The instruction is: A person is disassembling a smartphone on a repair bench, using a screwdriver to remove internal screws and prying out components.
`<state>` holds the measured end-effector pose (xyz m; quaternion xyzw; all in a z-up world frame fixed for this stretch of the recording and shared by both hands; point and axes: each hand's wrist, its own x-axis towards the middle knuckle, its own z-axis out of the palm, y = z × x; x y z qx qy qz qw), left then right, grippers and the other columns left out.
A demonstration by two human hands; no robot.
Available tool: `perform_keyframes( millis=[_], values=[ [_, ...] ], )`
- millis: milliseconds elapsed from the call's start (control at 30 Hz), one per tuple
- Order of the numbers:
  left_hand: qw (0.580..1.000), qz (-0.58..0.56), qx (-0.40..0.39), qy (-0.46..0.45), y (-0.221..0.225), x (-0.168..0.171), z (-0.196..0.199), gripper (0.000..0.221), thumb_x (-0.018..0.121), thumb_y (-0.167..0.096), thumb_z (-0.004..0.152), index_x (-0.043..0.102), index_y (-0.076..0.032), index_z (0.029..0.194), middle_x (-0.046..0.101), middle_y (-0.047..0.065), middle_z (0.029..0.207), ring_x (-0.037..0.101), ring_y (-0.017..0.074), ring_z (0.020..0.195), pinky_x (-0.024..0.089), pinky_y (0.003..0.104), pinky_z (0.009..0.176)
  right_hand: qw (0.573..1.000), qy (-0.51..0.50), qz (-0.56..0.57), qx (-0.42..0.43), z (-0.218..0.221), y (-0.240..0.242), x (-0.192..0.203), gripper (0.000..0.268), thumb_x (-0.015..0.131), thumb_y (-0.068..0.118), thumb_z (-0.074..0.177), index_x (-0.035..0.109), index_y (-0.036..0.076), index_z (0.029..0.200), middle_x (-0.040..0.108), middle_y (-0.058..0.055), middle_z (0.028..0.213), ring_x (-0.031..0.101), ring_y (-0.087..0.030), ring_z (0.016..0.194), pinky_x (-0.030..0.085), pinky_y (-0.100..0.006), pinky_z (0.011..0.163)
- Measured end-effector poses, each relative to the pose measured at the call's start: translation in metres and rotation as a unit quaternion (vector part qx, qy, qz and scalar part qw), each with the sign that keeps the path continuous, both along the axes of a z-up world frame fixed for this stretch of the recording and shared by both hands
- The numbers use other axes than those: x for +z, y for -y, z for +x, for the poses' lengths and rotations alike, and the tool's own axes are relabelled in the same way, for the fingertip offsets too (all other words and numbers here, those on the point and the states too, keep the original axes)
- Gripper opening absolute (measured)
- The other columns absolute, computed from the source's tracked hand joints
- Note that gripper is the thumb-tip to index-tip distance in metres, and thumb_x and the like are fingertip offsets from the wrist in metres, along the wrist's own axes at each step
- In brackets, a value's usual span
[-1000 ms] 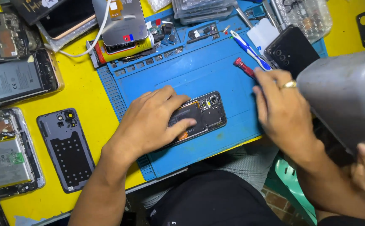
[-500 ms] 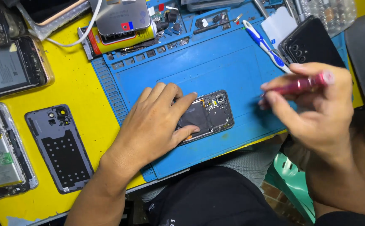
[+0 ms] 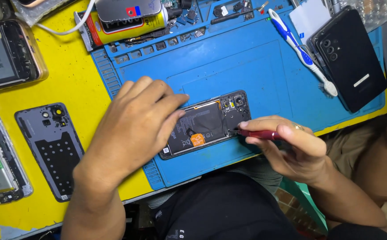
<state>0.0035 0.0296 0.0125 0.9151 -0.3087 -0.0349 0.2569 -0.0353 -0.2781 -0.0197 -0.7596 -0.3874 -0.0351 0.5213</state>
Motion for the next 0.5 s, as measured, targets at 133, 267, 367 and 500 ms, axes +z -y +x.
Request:
perform_keyframes(
  millis=[133,267,367,500],
  values=[
    [1.000,0.007,0.008,-0.019,-0.012,-0.002,0.001,0.015,0.070,-0.019,0.100,0.076,-0.008,0.107,0.065,0.006,0.089,0.056,0.0291,0.085,0.042,0.043,0.075,1.000,0.001,0.002,0.007,-0.002,0.001,-0.005,0.079,0.063,-0.016,0.099,0.021,0.014,0.159,0.067,-0.031,0.118,0.078,-0.037,0.103,0.070,-0.042,0.093],
    [0.997,0.011,0.017,-0.077,-0.019,-0.006,0.001,0.015,0.066,-0.019,0.100,0.077,-0.009,0.103,0.070,0.004,0.087,0.061,0.0299,0.087,0.045,0.046,0.080,0.994,0.103,-0.045,-0.005,0.003,-0.012,0.011,0.053,0.077,-0.021,0.088,0.038,-0.004,0.117,0.067,-0.034,0.106,0.073,-0.040,0.092,0.071,-0.041,0.081],
    [0.993,0.014,0.021,-0.111,-0.019,-0.005,0.003,0.016,0.065,-0.019,0.100,0.078,-0.010,0.104,0.071,0.005,0.088,0.062,0.0316,0.089,0.045,0.047,0.081,0.986,0.154,-0.064,0.006,0.004,-0.011,0.008,0.053,0.084,-0.008,0.094,0.048,0.005,0.130,0.065,-0.025,0.110,0.070,-0.038,0.094,0.070,-0.050,0.087],
    [0.992,-0.009,0.026,-0.127,-0.018,-0.003,0.007,0.015,0.065,-0.016,0.099,0.079,-0.009,0.099,0.071,0.007,0.085,0.064,0.0331,0.084,0.047,0.047,0.077,0.986,0.110,-0.073,0.106,0.007,-0.014,0.020,0.023,0.060,-0.005,0.100,0.048,-0.002,0.120,0.062,-0.031,0.115,0.070,-0.045,0.099,0.069,-0.055,0.092]
  ],
)
